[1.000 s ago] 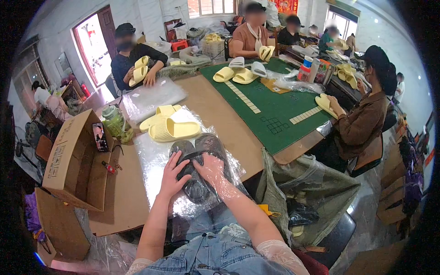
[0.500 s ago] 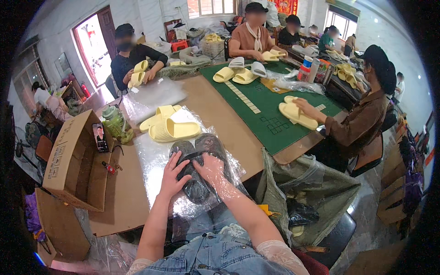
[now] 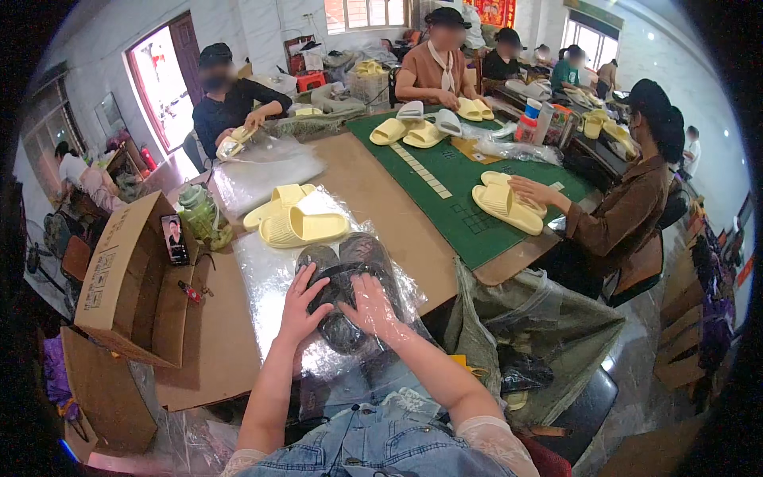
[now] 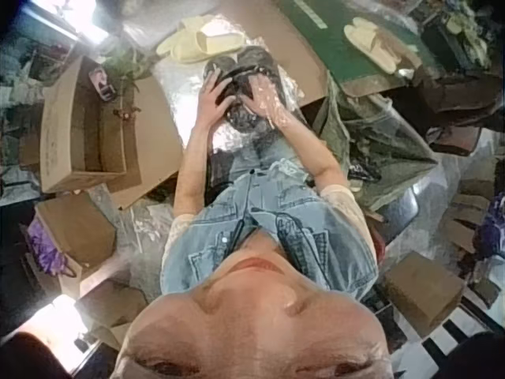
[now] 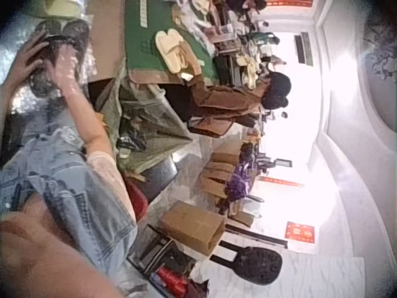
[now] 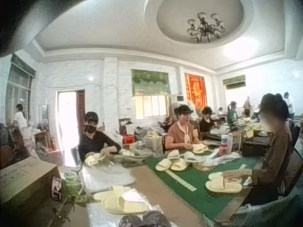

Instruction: The person sits at a long table in a workshop and repeatedly picks up pairs of yellow and white plastic slippers. They place each pair into a clear plastic bag and set the packaged items aside. Other workers are visible in the background performing similar tasks.

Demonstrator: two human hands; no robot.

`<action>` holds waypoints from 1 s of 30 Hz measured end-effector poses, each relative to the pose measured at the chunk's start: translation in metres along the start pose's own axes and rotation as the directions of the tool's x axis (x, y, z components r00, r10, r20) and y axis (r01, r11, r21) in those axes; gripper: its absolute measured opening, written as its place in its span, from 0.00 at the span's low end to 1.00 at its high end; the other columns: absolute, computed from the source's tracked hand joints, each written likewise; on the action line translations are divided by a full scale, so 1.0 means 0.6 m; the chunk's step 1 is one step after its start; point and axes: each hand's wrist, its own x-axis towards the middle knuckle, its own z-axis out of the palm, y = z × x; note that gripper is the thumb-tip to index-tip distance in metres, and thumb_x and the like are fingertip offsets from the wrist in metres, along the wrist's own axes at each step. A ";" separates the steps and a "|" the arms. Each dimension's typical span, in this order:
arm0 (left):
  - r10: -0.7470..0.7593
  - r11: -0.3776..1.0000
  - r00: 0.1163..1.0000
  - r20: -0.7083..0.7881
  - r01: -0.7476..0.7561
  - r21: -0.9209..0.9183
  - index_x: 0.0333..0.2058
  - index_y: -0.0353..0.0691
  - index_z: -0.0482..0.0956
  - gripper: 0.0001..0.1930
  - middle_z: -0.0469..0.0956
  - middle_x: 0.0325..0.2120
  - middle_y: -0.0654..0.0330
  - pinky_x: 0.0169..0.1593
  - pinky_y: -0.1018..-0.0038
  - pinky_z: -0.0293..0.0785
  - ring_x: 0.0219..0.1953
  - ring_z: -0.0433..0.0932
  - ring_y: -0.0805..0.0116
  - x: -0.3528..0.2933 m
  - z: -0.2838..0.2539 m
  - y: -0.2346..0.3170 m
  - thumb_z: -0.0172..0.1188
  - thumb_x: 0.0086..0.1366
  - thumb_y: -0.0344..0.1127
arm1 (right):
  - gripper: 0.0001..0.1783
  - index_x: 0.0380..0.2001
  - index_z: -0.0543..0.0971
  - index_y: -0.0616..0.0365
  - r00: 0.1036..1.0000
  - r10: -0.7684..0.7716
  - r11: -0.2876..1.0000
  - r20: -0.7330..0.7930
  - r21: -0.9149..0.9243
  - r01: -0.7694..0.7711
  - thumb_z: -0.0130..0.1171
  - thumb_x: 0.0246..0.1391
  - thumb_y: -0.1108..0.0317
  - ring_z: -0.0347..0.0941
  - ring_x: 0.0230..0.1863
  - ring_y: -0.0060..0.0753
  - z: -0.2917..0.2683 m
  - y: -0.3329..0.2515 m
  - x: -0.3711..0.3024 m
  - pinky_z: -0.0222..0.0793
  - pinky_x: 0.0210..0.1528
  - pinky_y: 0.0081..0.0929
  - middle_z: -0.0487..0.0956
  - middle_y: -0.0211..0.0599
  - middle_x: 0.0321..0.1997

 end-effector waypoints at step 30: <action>-0.037 0.997 0.999 -0.031 0.035 -0.072 0.64 0.41 0.68 0.32 0.63 0.67 0.49 0.70 0.55 0.55 0.70 0.59 0.45 -0.004 0.000 0.002 0.61 0.65 0.47 | 0.20 0.35 0.73 0.60 0.992 0.100 0.962 -0.072 -0.248 -0.115 0.59 0.57 0.51 0.81 0.27 0.51 0.022 -0.009 0.039 0.76 0.29 0.45 0.81 0.46 0.26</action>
